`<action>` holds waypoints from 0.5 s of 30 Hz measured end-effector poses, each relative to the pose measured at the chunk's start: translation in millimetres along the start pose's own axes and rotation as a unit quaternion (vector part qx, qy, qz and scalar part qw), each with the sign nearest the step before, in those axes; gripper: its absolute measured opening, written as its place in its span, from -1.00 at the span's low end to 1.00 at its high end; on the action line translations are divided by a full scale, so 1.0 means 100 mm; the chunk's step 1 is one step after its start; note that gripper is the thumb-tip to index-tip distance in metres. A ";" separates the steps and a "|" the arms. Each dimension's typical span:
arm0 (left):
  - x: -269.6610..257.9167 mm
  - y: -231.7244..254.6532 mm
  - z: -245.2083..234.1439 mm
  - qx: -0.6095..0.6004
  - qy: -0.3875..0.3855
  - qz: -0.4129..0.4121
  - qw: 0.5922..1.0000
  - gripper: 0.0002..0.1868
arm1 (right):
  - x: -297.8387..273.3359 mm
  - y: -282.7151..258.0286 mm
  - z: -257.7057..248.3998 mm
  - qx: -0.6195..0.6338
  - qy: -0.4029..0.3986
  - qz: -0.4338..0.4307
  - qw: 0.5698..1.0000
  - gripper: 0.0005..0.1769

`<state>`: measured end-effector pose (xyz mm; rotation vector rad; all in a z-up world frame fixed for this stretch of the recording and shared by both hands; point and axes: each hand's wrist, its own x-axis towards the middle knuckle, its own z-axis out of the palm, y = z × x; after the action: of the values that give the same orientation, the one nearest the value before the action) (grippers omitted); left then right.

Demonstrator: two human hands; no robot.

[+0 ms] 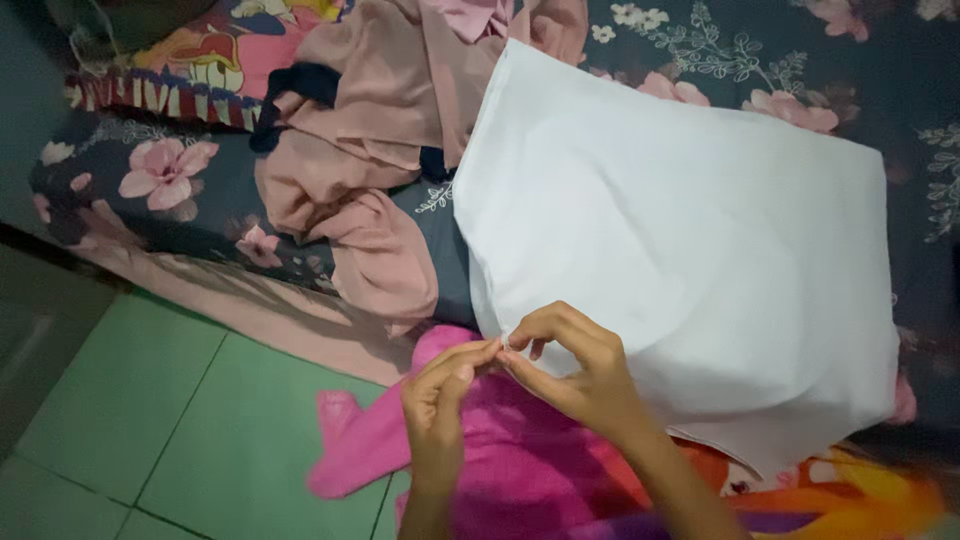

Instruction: The person folds a white cloth on a bed, repeatedly aligning edges and corners, smoothing the surface, and making multiple folds to reduce its size. The person handles the cloth by hand without tools and places the folded item on the bed.

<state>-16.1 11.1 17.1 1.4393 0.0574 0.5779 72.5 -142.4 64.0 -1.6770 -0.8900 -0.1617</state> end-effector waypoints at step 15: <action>0.35 0.24 0.37 0.179 -0.116 0.032 0.976 -0.68 | -0.16 0.30 -0.11 -0.011 0.082 0.126 0.988 -0.85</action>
<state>19.8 -8.5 56.4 1.8578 -0.0732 0.4622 83.4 -161.2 35.6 -1.7523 -0.5485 -0.1345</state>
